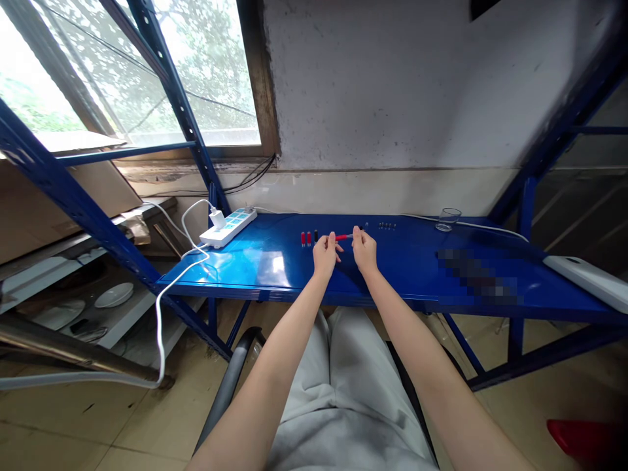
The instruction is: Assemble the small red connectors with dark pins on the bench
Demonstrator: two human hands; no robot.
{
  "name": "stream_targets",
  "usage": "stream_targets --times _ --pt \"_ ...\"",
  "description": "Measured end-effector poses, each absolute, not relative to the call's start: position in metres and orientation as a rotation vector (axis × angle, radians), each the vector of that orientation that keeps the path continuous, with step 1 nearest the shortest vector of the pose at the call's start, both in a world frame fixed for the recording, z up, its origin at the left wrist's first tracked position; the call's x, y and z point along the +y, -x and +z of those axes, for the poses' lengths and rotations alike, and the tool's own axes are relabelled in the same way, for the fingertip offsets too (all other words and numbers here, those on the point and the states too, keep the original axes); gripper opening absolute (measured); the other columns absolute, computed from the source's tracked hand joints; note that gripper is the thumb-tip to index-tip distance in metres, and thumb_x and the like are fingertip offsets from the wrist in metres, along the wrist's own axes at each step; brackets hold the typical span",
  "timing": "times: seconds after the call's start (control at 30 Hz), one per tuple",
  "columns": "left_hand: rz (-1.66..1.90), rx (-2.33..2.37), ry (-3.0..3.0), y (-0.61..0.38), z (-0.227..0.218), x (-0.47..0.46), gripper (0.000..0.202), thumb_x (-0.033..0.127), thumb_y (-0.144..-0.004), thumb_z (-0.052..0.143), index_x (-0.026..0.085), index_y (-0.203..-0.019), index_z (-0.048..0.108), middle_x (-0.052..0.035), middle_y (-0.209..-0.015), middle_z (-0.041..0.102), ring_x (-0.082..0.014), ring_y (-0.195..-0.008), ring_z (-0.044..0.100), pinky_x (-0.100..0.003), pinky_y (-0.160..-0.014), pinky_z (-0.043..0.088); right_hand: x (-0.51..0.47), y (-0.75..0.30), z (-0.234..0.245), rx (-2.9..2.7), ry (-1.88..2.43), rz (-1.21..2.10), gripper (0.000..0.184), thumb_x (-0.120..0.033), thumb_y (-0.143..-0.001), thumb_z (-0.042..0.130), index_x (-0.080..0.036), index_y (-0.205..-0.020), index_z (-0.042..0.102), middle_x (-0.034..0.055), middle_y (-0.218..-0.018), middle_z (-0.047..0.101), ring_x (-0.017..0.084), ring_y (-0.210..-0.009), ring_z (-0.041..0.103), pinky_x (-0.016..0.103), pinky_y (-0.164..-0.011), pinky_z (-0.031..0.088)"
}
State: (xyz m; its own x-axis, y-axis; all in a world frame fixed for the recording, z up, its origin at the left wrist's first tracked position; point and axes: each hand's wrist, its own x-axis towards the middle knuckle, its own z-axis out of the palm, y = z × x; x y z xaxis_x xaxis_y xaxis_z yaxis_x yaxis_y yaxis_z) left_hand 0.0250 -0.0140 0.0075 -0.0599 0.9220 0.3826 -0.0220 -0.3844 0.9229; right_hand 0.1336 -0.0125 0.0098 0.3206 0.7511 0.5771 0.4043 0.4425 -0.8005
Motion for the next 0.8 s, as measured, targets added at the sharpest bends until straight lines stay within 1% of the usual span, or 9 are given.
stream_targets --times 0.17,0.27,0.37,0.43,0.5,0.63,0.8 --pt "1.634 1.058 -1.282 -0.025 0.007 -0.011 0.04 0.055 -0.083 0.036 0.017 -0.077 0.048 0.0011 -0.063 0.057 -0.0039 -0.036 0.044 -0.018 -0.039 0.035 -0.013 -0.135 0.01 -1.209 1.143 0.325 0.048 -0.059 -0.084 0.029 -0.02 -0.057 0.038 -0.0028 -0.051 0.038 0.011 -0.05 0.037 0.024 -0.051 0.032" --pt "1.646 1.061 -1.253 -0.025 0.007 -0.01 0.038 0.053 -0.082 0.04 0.017 -0.081 0.049 0.0018 -0.064 0.056 -0.0036 -0.037 0.044 -0.017 -0.04 0.035 -0.012 -0.137 0.01 -1.206 1.128 0.319 0.046 -0.059 -0.084 0.029 -0.02 -0.065 0.046 -0.0017 -0.056 0.044 0.011 -0.051 0.04 0.024 -0.052 0.033" --pt "1.609 1.023 -1.309 -0.025 0.007 -0.011 0.037 0.052 -0.08 0.045 0.016 -0.078 0.052 0.0014 -0.063 0.056 -0.0036 -0.037 0.044 -0.018 -0.04 0.035 -0.01 -0.137 0.01 -1.305 1.102 0.312 0.044 -0.057 -0.083 0.035 -0.019 -0.077 0.055 0.0026 -0.07 0.054 0.013 -0.061 0.048 0.024 -0.055 0.037" --pt "1.598 1.011 -1.329 -0.025 0.007 -0.011 0.037 0.052 -0.079 0.047 0.016 -0.078 0.052 0.0013 -0.061 0.056 -0.0037 -0.037 0.044 -0.018 -0.04 0.035 -0.007 -0.137 0.009 -1.379 1.074 0.311 0.042 -0.056 -0.081 0.04 -0.018 -0.079 0.057 0.0064 -0.083 0.057 0.014 -0.07 0.052 0.025 -0.057 0.039" --pt "1.613 1.014 -1.315 -0.025 0.006 -0.01 0.037 0.052 -0.078 0.047 0.015 -0.078 0.052 0.0014 -0.061 0.056 -0.0038 -0.036 0.044 -0.018 -0.04 0.034 -0.005 -0.135 0.007 -1.444 1.054 0.358 0.04 -0.055 -0.079 0.044 -0.017 -0.079 0.059 0.0081 -0.089 0.058 0.015 -0.075 0.054 0.025 -0.059 0.041" --pt "1.664 1.035 -1.278 -0.024 0.005 -0.008 0.038 0.053 -0.078 0.047 0.015 -0.076 0.052 0.002 -0.062 0.053 -0.0032 -0.037 0.043 -0.018 -0.04 0.035 -0.001 -0.134 0.002 -1.563 1.02 0.575 0.036 -0.051 -0.076 0.051 -0.017 -0.081 0.059 0.0067 -0.081 0.062 0.016 -0.071 0.055 0.029 -0.067 0.044" --pt "1.676 1.114 -1.306 -0.022 0.005 -0.007 0.039 0.053 -0.078 0.047 0.015 -0.077 0.057 0.0024 -0.059 0.052 -0.0038 -0.039 0.04 -0.018 -0.04 0.034 -0.001 -0.134 0.0 -1.605 1.05 0.697 0.037 -0.052 -0.071 0.056 -0.017 -0.08 0.062 0.007 -0.081 0.064 0.017 -0.073 0.056 0.03 -0.067 0.044"
